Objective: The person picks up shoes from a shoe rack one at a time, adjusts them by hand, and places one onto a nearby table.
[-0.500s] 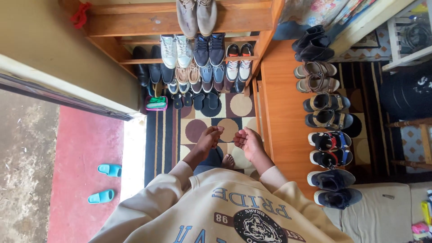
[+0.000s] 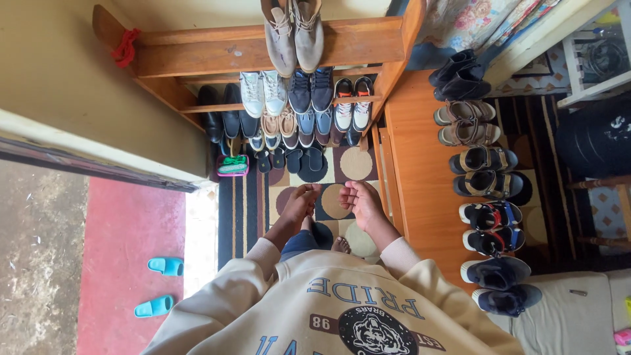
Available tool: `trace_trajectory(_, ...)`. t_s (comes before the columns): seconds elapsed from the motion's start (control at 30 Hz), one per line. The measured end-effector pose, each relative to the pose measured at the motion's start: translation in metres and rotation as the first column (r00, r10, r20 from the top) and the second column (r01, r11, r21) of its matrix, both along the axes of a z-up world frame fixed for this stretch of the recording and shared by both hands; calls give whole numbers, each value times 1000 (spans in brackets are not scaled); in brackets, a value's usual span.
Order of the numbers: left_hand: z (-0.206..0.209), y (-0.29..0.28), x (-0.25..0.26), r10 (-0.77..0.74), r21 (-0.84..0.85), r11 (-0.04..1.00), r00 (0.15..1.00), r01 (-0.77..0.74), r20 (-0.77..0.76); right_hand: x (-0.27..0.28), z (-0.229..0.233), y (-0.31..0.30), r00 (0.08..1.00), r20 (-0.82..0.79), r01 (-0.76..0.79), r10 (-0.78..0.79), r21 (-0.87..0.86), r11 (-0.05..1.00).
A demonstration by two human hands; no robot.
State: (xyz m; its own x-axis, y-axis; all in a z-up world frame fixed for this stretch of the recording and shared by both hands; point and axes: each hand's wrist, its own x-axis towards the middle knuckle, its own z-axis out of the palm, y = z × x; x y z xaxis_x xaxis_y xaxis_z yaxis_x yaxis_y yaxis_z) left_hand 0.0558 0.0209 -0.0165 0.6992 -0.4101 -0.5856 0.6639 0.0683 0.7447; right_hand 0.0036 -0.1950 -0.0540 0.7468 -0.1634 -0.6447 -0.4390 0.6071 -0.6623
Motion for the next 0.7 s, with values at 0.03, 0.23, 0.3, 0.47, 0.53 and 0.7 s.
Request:
trace_trajectory(0.03,0,2,6,-3,7,1000,1000,3,-9,5,1,2,1000,2,7,-7,0,1000)
trace_trajectory(0.23,4,10,50,-4,-24,1000,998,2,-63,37,3,12,999,13,50,-50,-19,999)
trace_trajectory(0.3,4,12,63,-6,-14,1000,996,4,-94,44,3,16,997,25,70,-70,-3,998)
trace_trajectory(0.47,2,13,89,-60,13,998,995,61,-77,53,5,25,993,34,109,-109,7,994)
trace_trajectory(0.53,-2,10,94,-69,10,998,996,70,-62,54,7,24,992,29,119,-120,13,993)
trace_trajectory(0.7,-15,1,109,-47,-40,998,996,45,-70,67,10,15,992,34,124,-123,-22,992)
